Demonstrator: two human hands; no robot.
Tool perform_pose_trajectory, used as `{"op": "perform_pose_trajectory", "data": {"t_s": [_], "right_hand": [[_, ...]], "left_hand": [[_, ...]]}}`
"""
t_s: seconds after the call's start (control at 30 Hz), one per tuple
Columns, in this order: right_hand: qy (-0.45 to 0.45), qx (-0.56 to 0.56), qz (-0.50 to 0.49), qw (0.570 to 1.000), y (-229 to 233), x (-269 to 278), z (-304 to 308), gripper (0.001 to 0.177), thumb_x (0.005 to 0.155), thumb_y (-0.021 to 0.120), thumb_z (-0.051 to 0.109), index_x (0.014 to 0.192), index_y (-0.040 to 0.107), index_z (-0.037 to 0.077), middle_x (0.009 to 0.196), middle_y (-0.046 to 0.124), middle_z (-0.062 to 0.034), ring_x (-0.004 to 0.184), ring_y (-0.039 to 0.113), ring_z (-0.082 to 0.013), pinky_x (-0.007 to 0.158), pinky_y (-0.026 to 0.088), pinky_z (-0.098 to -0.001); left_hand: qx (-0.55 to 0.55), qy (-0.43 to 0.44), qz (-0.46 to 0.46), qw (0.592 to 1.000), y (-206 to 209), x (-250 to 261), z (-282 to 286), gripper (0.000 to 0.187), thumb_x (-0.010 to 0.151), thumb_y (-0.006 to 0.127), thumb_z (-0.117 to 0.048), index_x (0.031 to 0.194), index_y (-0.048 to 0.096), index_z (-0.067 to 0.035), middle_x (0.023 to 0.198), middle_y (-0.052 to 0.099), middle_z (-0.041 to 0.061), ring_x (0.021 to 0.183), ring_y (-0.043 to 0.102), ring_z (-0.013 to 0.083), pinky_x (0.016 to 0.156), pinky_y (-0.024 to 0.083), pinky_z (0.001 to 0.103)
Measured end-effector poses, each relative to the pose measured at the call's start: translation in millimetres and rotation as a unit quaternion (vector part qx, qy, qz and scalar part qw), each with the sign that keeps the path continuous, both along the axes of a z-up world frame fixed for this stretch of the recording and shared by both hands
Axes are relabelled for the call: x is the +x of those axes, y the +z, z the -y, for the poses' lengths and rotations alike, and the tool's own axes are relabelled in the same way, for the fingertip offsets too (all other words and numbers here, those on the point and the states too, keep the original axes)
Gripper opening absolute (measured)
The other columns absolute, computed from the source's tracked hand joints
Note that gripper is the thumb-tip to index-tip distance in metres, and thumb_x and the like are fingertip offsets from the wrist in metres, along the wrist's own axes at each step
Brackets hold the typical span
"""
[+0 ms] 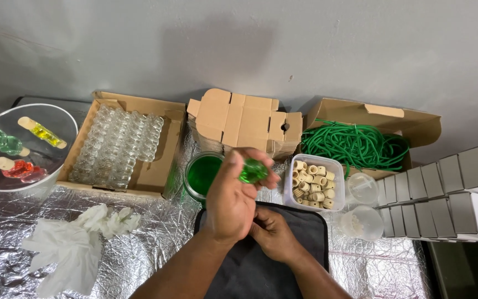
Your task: The person is threading a green cord through a wooden cap and attaching it to a small green perfume bottle.
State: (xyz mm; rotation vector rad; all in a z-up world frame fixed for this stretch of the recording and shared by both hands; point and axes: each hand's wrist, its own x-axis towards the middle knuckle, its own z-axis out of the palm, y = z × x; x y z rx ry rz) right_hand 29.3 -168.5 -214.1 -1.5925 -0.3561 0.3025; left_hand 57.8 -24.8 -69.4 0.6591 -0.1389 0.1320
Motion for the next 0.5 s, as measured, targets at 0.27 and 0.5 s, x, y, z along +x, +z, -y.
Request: {"op": "perform_pose_trajectory", "data": {"t_s": [0.27,0.5], "right_hand": [[0.015,0.104,-0.127,0.986,-0.7,1.8,4.4,0.045,0.089,0.067,0.036,0.109,0.074,-0.003,0.096,0.077,-0.0125,0.091,0.074,-0.0181,0.086,0.059,-0.0314],[0.014,-0.14,0.157,0.977,-18.7,-3.1,11.0,0.054,0.095,0.05,0.017,0.146,0.046,0.001,0.145,0.051,-0.0279,0.139,0.049,-0.0359,0.106,0.051,-0.0466]], "left_hand": [[0.651,-0.546,0.2,0.488,16.9,-12.9,19.4,0.055,0.091,0.041,-0.051,0.124,0.07,-0.017,0.121,0.075,0.011,0.113,0.069,0.0268,0.092,0.047,0.04],[0.24,-0.318,0.094,0.912,-14.9,1.0,9.2,0.036,0.109,0.049,-0.037,0.123,0.062,-0.006,0.129,0.063,0.01,0.111,0.066,0.0196,0.1,0.06,0.035]]}}
